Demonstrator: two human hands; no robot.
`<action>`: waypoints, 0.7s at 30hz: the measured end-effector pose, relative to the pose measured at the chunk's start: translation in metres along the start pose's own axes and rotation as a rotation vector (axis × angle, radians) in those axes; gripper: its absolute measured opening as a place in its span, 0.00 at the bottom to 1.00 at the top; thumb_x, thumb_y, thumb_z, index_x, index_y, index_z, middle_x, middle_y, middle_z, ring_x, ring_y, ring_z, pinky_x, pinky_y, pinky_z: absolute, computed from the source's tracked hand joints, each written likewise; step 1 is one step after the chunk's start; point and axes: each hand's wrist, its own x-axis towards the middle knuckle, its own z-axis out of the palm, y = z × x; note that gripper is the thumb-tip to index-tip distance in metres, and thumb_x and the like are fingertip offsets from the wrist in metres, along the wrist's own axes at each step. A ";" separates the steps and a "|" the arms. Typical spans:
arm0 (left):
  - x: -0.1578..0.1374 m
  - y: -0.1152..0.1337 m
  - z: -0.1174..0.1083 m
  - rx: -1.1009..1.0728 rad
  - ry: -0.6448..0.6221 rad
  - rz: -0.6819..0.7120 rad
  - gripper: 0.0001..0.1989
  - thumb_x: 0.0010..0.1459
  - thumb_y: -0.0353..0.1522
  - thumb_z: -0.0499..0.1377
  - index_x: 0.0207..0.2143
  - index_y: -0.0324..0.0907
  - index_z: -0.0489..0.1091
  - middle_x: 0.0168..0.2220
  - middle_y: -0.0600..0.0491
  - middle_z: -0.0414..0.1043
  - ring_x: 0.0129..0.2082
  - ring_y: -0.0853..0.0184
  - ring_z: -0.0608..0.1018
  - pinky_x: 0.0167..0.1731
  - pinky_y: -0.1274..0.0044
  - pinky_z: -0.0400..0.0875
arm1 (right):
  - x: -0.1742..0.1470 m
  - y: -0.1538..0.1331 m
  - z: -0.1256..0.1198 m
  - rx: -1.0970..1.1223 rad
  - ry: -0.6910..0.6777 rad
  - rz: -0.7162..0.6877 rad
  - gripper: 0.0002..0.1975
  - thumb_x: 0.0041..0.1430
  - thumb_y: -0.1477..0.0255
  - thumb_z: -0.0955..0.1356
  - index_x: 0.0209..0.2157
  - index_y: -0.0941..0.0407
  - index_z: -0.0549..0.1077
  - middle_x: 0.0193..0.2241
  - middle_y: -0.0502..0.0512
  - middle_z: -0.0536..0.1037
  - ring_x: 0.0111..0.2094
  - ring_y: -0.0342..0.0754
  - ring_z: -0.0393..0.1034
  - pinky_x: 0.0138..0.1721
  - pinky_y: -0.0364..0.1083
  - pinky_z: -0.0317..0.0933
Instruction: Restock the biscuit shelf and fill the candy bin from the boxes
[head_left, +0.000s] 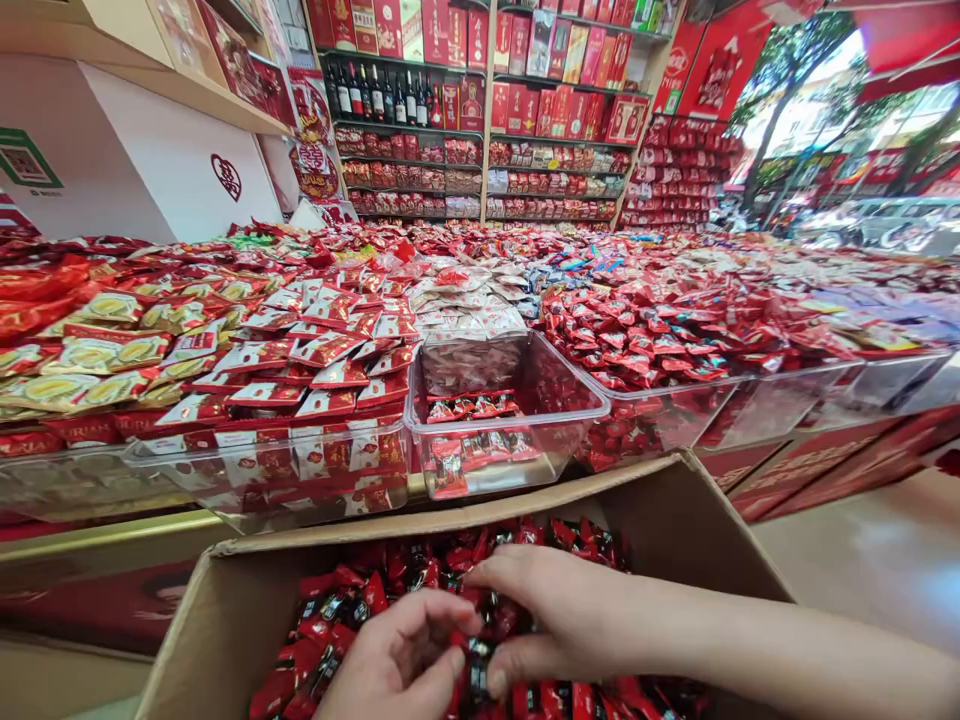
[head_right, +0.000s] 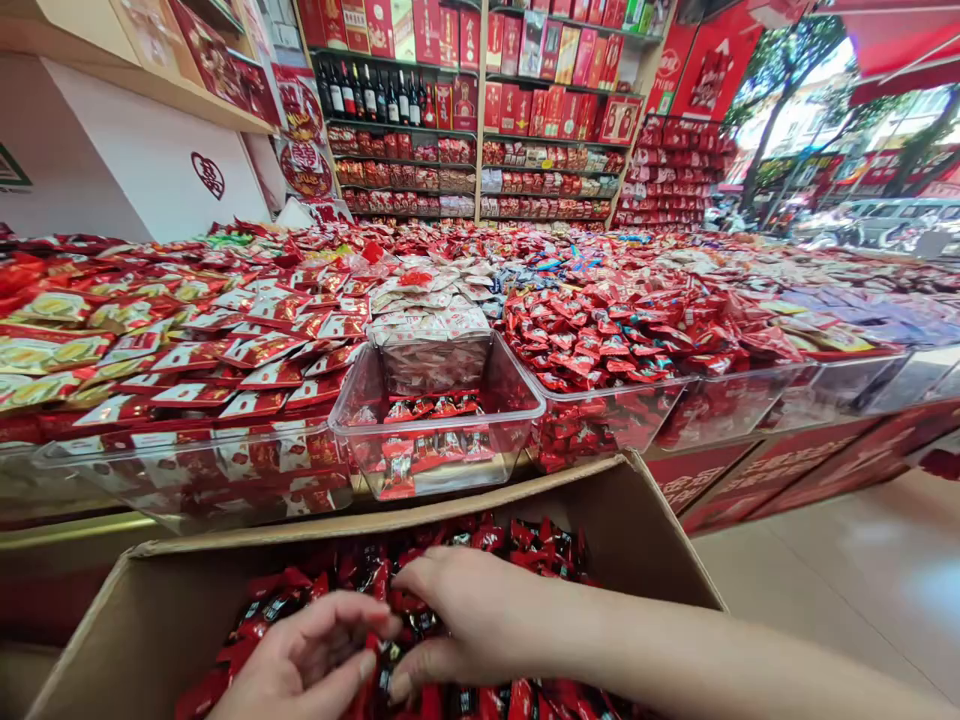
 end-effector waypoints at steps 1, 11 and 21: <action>0.000 0.000 0.003 -0.086 0.089 0.017 0.06 0.45 0.29 0.60 0.30 0.42 0.71 0.30 0.54 0.75 0.33 0.68 0.76 0.35 0.79 0.69 | 0.001 0.012 0.012 0.121 -0.015 0.061 0.17 0.46 0.61 0.70 0.35 0.58 0.72 0.26 0.53 0.73 0.27 0.44 0.65 0.26 0.41 0.58; 0.004 -0.006 0.010 -0.168 0.154 -0.124 0.18 0.44 0.43 0.63 0.36 0.42 0.73 0.26 0.57 0.74 0.29 0.71 0.73 0.27 0.83 0.66 | 0.011 0.042 0.034 0.778 0.159 0.220 0.21 0.41 0.55 0.70 0.26 0.60 0.67 0.16 0.46 0.68 0.17 0.39 0.62 0.20 0.40 0.56; -0.001 -0.001 0.009 -0.055 0.183 -0.028 0.11 0.41 0.41 0.65 0.27 0.46 0.78 0.23 0.57 0.75 0.28 0.68 0.74 0.30 0.83 0.67 | 0.002 0.031 0.040 0.736 0.094 0.187 0.15 0.44 0.66 0.71 0.33 0.60 0.68 0.23 0.47 0.69 0.24 0.38 0.62 0.27 0.39 0.59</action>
